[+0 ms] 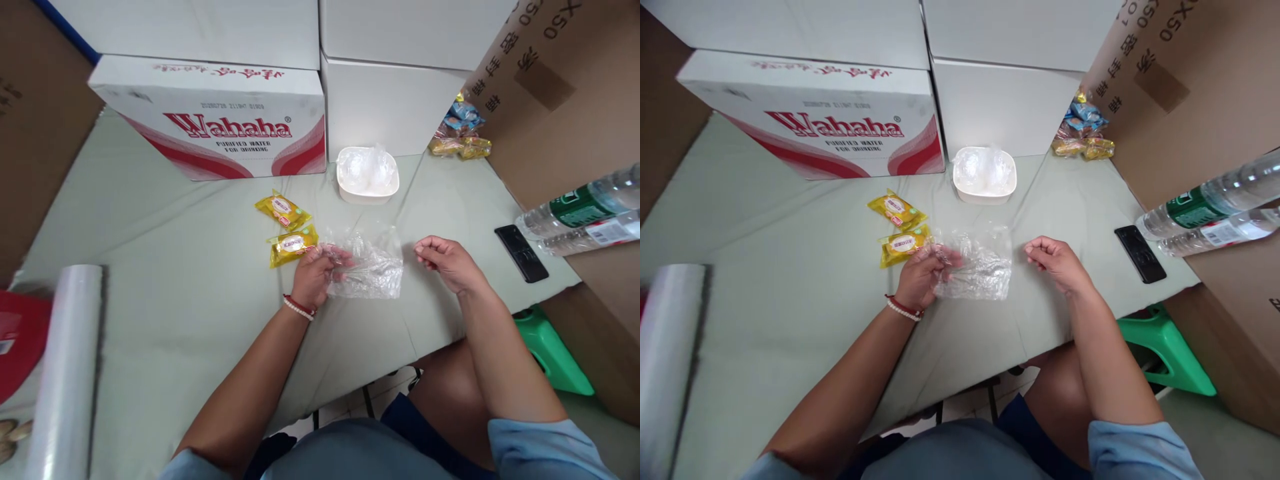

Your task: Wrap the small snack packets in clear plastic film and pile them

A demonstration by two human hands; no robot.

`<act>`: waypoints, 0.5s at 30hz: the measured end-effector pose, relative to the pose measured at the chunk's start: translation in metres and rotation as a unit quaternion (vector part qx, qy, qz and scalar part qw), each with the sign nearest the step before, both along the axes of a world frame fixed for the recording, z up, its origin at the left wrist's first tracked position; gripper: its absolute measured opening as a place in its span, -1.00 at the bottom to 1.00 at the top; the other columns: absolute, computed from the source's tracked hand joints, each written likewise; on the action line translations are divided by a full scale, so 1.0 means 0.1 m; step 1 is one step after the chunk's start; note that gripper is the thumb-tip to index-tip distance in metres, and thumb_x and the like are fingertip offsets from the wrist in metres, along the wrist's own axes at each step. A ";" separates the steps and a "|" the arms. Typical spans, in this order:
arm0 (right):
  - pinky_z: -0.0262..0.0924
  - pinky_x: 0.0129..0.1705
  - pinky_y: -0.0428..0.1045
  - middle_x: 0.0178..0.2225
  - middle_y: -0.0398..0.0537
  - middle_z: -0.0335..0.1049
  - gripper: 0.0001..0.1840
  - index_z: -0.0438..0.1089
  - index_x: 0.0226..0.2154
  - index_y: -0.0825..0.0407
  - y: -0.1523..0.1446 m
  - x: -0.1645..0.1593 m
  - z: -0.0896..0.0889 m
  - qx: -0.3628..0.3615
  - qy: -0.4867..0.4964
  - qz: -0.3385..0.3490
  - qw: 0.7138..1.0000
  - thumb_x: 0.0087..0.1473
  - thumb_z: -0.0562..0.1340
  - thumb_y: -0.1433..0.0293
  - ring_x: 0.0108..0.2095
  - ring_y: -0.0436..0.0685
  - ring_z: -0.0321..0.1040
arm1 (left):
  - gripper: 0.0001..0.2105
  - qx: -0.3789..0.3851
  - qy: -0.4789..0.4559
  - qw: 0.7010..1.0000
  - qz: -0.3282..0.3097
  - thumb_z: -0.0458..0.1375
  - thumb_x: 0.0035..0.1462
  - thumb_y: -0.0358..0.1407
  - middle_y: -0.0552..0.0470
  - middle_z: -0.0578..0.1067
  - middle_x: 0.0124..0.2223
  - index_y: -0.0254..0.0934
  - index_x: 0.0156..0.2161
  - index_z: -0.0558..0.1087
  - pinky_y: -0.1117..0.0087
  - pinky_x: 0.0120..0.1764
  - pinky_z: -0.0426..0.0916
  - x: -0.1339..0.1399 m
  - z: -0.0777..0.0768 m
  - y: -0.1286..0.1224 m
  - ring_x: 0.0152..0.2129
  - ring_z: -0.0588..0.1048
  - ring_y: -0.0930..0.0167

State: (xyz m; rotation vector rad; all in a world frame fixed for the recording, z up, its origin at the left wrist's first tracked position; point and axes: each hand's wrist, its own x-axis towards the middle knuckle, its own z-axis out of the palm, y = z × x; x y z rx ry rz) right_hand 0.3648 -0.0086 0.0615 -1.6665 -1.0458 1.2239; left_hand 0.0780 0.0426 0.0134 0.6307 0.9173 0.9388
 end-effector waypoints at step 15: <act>0.39 -0.13 -0.01 -0.29 -0.14 0.57 -0.35 0.56 0.05 0.00 0.15 -0.21 0.04 -0.035 0.058 0.380 0.923 -0.11 0.56 0.17 -0.24 0.09 0.51 | -0.52 0.060 -0.016 0.997 -0.040 0.36 0.00 0.16 -0.07 0.62 -0.35 -0.26 -0.29 0.50 0.44 -0.69 0.15 -0.03 0.02 -0.01 -0.62 0.51 0.37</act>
